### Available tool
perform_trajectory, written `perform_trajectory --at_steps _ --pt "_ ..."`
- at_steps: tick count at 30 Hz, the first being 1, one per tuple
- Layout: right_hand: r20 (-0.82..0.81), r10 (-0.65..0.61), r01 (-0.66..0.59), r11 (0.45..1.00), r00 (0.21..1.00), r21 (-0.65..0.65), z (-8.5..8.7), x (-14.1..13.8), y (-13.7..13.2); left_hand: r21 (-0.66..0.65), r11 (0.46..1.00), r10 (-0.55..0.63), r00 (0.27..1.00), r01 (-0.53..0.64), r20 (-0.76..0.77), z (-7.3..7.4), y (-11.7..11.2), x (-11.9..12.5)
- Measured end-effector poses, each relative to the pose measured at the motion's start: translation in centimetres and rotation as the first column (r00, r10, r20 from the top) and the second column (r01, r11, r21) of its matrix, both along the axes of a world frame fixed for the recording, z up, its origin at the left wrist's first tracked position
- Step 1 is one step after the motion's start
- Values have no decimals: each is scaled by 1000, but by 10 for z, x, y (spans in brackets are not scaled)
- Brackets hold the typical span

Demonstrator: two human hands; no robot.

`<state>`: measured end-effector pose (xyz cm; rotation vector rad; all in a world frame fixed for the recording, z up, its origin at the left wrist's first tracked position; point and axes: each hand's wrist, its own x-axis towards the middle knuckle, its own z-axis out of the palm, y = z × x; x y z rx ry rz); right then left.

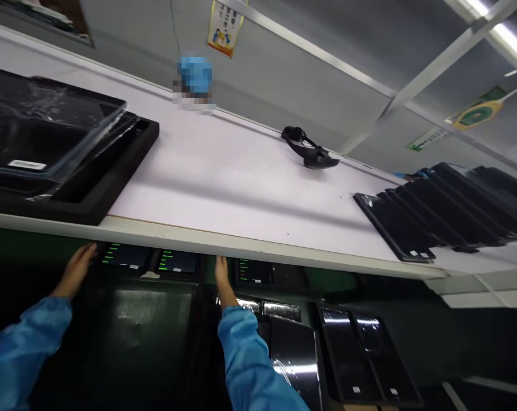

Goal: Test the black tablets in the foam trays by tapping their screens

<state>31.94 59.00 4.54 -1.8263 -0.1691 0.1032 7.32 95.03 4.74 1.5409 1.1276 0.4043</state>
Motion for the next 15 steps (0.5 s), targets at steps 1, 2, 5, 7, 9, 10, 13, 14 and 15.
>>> perform_trajectory --at_steps 1,2,5,7,9,10,13,14,15 --pt "-14 -27 27 1000 1000 -7 6 -8 -23 -20 998 -55 998 55 -4 -4 -24 -7" --pt "-16 -49 49 999 999 -20 14 -16 -50 -37 992 -125 992 125 -6 -7 -51 -13" --pt "70 -60 69 990 996 -124 41 -42 -149 -16 936 -351 936 350 -10 -12 -147 -27" --pt "141 -78 112 962 987 -251 57 -59 -220 118 830 -549 836 545 2 -7 -213 -29" --pt "180 -121 182 906 976 -383 66 -77 -288 285 629 -747 664 723 -34 2 -274 -25" --pt "191 -147 219 870 970 -441 67 -86 -318 357 513 -820 568 781 -66 7 -302 -20" --pt "209 -201 286 777 957 -561 57 -116 -390 482 274 -905 393 832 -165 18 -373 2" --pt "204 -214 294 759 955 -580 50 -126 -407 503 254 -898 394 826 -195 19 -394 11" --pt "189 -224 292 753 956 -589 43 -136 -421 520 259 -876 425 814 -229 18 -413 19"
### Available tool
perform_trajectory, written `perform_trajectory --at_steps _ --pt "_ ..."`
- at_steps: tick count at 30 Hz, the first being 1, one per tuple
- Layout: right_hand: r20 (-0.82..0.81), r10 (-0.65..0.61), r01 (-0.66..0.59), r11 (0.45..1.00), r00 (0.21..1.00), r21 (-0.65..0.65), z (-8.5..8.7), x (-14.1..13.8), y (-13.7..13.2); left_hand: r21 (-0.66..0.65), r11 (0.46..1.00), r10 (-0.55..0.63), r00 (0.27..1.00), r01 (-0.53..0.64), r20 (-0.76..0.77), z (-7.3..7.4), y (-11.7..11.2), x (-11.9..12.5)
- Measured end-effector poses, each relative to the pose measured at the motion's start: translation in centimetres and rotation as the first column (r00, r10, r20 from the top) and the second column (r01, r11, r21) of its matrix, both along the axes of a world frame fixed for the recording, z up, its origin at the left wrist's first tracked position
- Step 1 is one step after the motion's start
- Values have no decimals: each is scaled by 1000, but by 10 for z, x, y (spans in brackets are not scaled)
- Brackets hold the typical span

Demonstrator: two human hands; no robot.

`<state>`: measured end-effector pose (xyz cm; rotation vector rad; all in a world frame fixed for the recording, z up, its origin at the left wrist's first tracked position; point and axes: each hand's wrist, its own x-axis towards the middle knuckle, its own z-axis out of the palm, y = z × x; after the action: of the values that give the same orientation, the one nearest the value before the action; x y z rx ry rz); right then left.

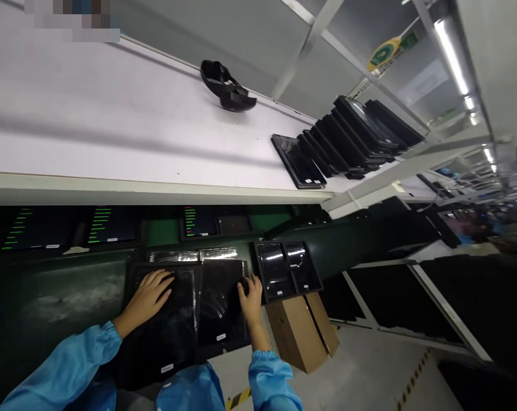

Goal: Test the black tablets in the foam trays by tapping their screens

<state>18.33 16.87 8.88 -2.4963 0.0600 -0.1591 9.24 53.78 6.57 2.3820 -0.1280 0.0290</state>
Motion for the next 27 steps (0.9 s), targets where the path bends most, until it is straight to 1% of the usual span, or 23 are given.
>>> perform_trajectory --at_steps 2,4,7,10,12,14,16,18,19,20,21,23,24,25,26,27 --pt "-48 -3 5 999 999 36 -13 -17 -18 89 990 112 994 -112 3 -3 -33 16" --pt "-88 9 1 994 996 112 -24 -28 -25 171 961 223 975 -218 -12 -8 -59 28" --pt "-106 43 -19 977 993 211 -31 -30 -23 249 920 325 944 -302 -58 -16 -83 38" --pt "-109 75 -42 960 991 276 -33 -19 -18 278 900 373 923 -335 -96 -22 -94 43" --pt "-100 89 -55 951 991 304 -35 -10 -15 279 898 382 918 -341 -107 -23 -97 45" --pt "-91 95 -61 945 991 323 -37 -2 -13 272 900 380 918 -340 -110 -20 -98 46" --pt "-93 84 -48 940 992 338 -40 3 -11 253 906 372 923 -339 -98 -14 -95 41" --pt "-93 65 -29 937 994 347 -43 6 -10 229 895 402 915 -383 -41 -8 -89 26" --pt "-89 59 -24 937 994 349 -45 7 -10 219 876 441 898 -430 -3 -6 -84 14" --pt "-86 56 -23 936 995 350 -46 8 -10 209 845 497 867 -492 32 -5 -78 1" --pt "-84 56 -23 936 995 351 -47 8 -10 203 801 565 823 -563 49 -4 -72 -14" --pt "-84 57 -24 935 995 353 -49 9 -10 197 704 695 719 -682 8 -7 -58 -47" --pt "-85 58 -24 935 995 354 -50 9 -10 193 664 741 670 -722 -44 -10 -51 -63" --pt "-87 55 -21 935 995 354 -51 8 -10 195 637 769 632 -746 -94 -13 -45 -78" --pt "-90 50 -15 936 995 352 -52 8 -10 193 624 781 608 -757 -142 -18 -39 -90" --pt "-95 44 -8 937 994 349 -52 7 -10 179 627 778 600 -758 -188 -23 -35 -101"
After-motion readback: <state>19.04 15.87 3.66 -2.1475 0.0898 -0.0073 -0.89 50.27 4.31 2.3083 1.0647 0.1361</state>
